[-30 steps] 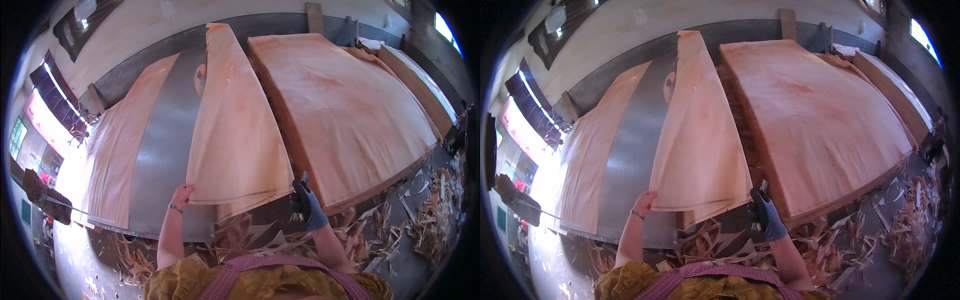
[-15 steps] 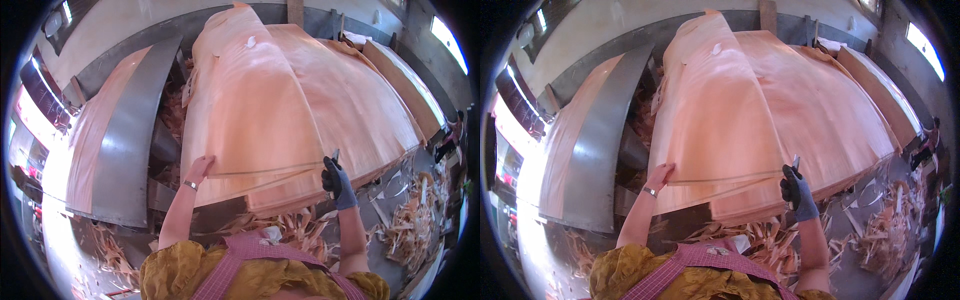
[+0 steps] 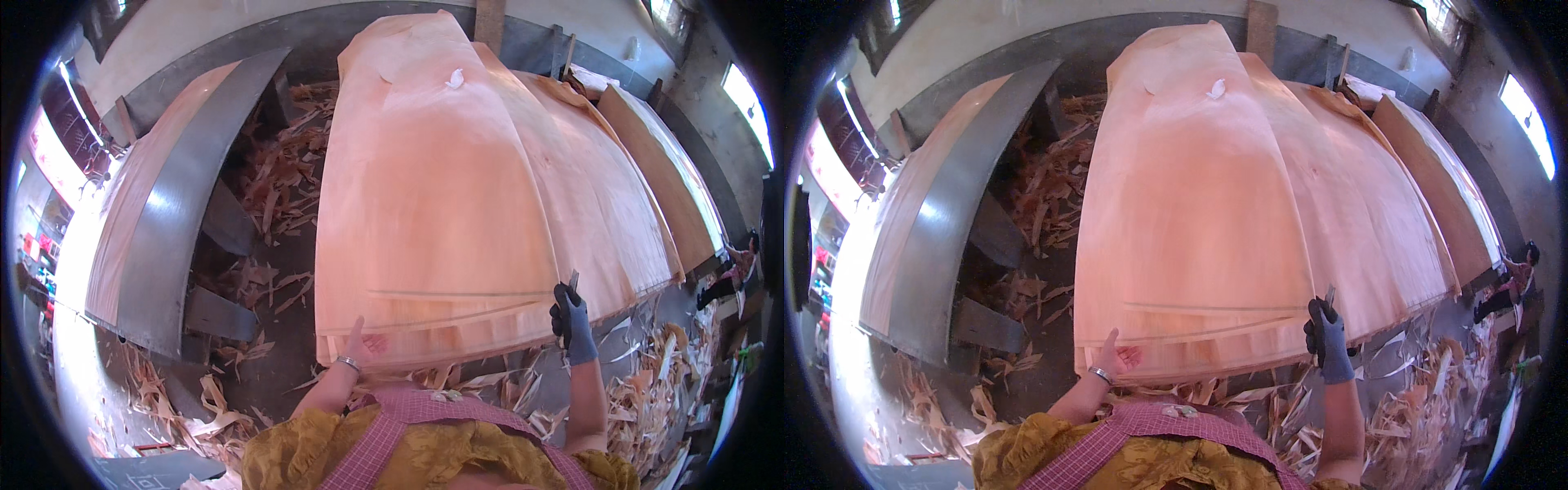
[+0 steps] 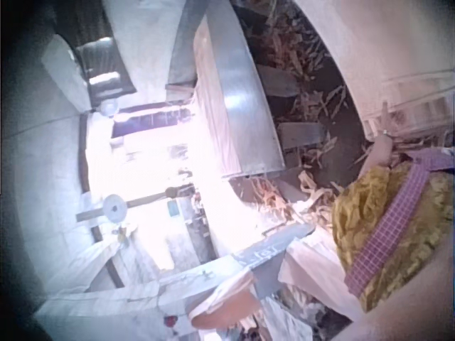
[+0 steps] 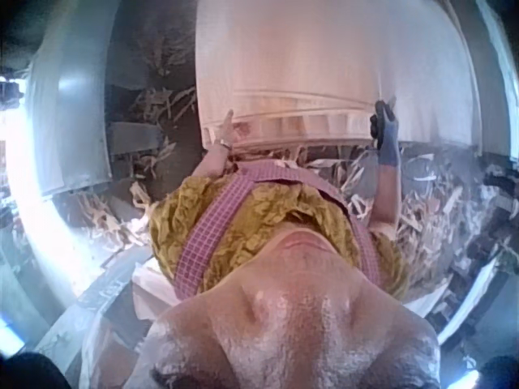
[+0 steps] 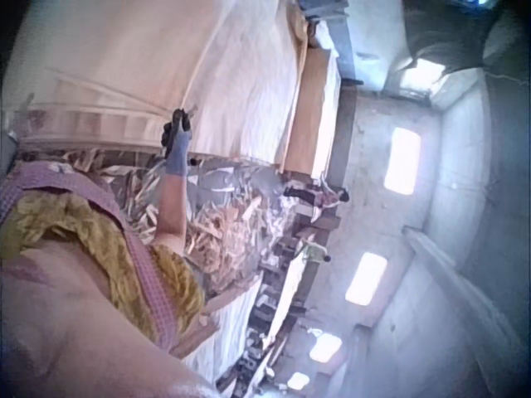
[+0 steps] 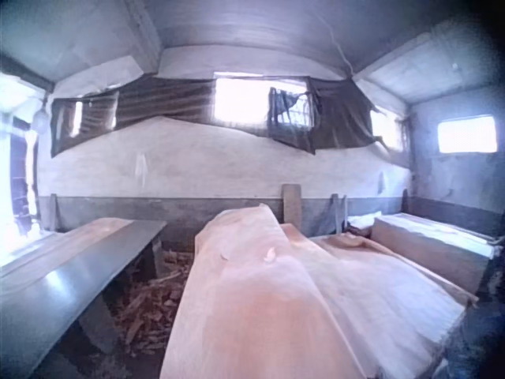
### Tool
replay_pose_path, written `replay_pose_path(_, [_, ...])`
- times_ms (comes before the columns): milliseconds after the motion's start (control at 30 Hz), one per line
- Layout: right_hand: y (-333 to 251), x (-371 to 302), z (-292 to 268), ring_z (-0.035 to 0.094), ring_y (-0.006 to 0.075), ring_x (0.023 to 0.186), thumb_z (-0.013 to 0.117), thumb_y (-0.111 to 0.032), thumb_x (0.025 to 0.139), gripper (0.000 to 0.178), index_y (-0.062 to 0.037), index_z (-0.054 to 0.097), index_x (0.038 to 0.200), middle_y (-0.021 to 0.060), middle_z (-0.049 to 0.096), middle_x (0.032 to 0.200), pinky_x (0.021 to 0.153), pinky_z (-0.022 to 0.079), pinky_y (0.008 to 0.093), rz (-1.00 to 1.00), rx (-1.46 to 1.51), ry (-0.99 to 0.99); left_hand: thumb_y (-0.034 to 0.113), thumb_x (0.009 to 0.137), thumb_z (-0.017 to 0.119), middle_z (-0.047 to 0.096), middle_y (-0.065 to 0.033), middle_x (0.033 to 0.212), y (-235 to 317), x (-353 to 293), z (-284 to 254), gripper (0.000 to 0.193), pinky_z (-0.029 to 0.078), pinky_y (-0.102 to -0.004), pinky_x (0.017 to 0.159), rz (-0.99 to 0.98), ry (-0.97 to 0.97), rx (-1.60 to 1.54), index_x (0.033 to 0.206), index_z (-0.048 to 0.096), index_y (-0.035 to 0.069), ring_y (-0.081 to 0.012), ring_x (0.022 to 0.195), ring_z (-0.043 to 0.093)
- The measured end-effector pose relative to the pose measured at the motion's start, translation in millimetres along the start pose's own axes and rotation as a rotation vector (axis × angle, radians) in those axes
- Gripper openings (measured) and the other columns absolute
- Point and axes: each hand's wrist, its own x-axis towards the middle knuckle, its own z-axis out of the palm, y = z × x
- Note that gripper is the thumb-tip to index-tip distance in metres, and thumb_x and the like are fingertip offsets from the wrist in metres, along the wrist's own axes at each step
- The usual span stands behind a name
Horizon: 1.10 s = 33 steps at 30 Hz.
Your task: The person organizes and stacks large thin wood veneer sheets, then uses a knife and tape to repair or reinforce sections of a veneer sheet.
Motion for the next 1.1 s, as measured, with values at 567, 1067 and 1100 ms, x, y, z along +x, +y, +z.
replay_pose_path(567, [142,113,-187,0.042,0.0103,0.035,0.070,-0.039,0.092,0.031,-0.0136,0.066,0.109,-0.0007,0.049,0.052,0.032,0.032,0.0273,-0.059,0.032,-0.025,0.027,0.094,0.065,0.067,-0.0033,0.104,-114,-9,45,0.030,0.057,-0.0365,0.072,0.926,0.304,-0.311,0.114,0.062,0.004,-0.0185,0.090,0.065])
replay_pose_path(1067, [233,171,-176,0.045,0.0073,0.043,0.069,-0.032,0.094,0.032,-0.0083,0.065,0.116,-0.0008,0.058,0.062,0.039,0.036,0.0250,-0.199,-0.099,0.098,0.020,0.098,0.057,0.052,-0.0087,0.138,-81,19,40,0.051,0.049,-0.0416,0.100,1.138,0.420,-0.261,0.143,0.040,0.002,-0.0249,0.119,0.055])
replay_pose_path(1100, [267,178,-204,0.046,0.0072,0.045,0.069,-0.030,0.095,0.035,-0.0062,0.064,0.119,0.0000,0.060,0.067,0.041,0.037,0.0247,-0.259,-0.212,0.149,0.019,0.098,0.056,0.051,-0.0084,0.139,-88,17,53,0.052,0.048,-0.0414,0.101,1.178,0.472,-0.224,0.144,0.038,0.002,-0.0248,0.119,0.055])
